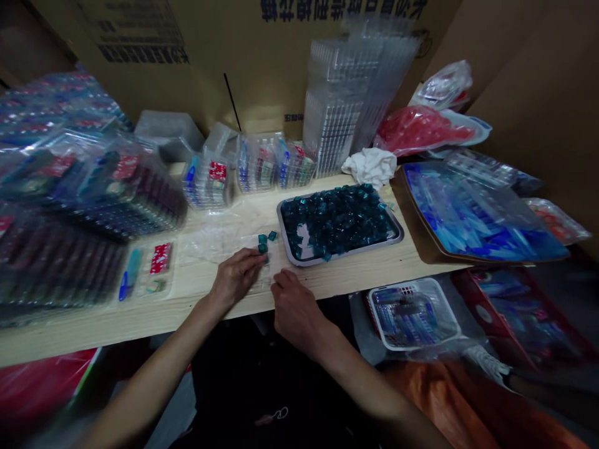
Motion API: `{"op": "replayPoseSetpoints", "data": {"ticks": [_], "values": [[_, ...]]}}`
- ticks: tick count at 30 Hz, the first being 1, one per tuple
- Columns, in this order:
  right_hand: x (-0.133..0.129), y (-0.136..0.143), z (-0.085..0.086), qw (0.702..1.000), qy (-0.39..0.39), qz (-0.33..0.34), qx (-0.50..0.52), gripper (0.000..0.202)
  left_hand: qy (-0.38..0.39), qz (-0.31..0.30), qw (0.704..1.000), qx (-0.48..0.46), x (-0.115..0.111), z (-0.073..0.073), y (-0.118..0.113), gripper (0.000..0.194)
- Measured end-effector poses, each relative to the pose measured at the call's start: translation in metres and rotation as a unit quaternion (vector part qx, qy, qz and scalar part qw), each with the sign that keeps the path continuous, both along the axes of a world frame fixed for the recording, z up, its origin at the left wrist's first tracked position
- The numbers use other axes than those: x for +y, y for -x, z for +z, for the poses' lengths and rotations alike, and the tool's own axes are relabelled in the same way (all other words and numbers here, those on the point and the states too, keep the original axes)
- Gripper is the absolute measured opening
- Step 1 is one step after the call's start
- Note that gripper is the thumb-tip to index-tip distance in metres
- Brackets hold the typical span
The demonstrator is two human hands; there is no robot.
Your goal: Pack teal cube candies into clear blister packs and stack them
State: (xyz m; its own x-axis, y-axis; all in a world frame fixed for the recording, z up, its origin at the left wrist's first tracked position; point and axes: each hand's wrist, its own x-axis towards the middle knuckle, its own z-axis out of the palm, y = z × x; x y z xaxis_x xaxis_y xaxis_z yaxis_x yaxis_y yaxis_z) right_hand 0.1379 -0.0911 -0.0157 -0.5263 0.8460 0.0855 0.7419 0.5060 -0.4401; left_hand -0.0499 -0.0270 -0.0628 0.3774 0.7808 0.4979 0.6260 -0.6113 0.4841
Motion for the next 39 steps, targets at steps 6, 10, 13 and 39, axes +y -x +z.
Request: {"op": "replayPoseSetpoints", "data": {"ticks": [6, 10, 13, 39], "values": [[0.001, -0.001, -0.001, 1.000, 0.004, 0.009, 0.003, 0.031, 0.059, 0.043, 0.997, 0.013, 0.010, 0.033, -0.008, 0.022], [0.001, 0.000, 0.002, 1.000, 0.006, 0.009, -0.001, 0.032, 0.050, 0.068, 0.984, 0.155, 0.044, 0.051, -0.039, 0.018], [0.000, 0.001, 0.002, 1.000, 0.013, 0.007, -0.003, 0.030, 0.066, 0.071, 0.966, 0.241, 0.064, 0.048, -0.057, 0.017], [0.005, 0.000, 0.008, 0.999, 0.043, -0.006, -0.007, 0.027, 0.393, 0.113, 0.804, -0.432, 0.001, 0.050, -0.009, 0.026]]}}
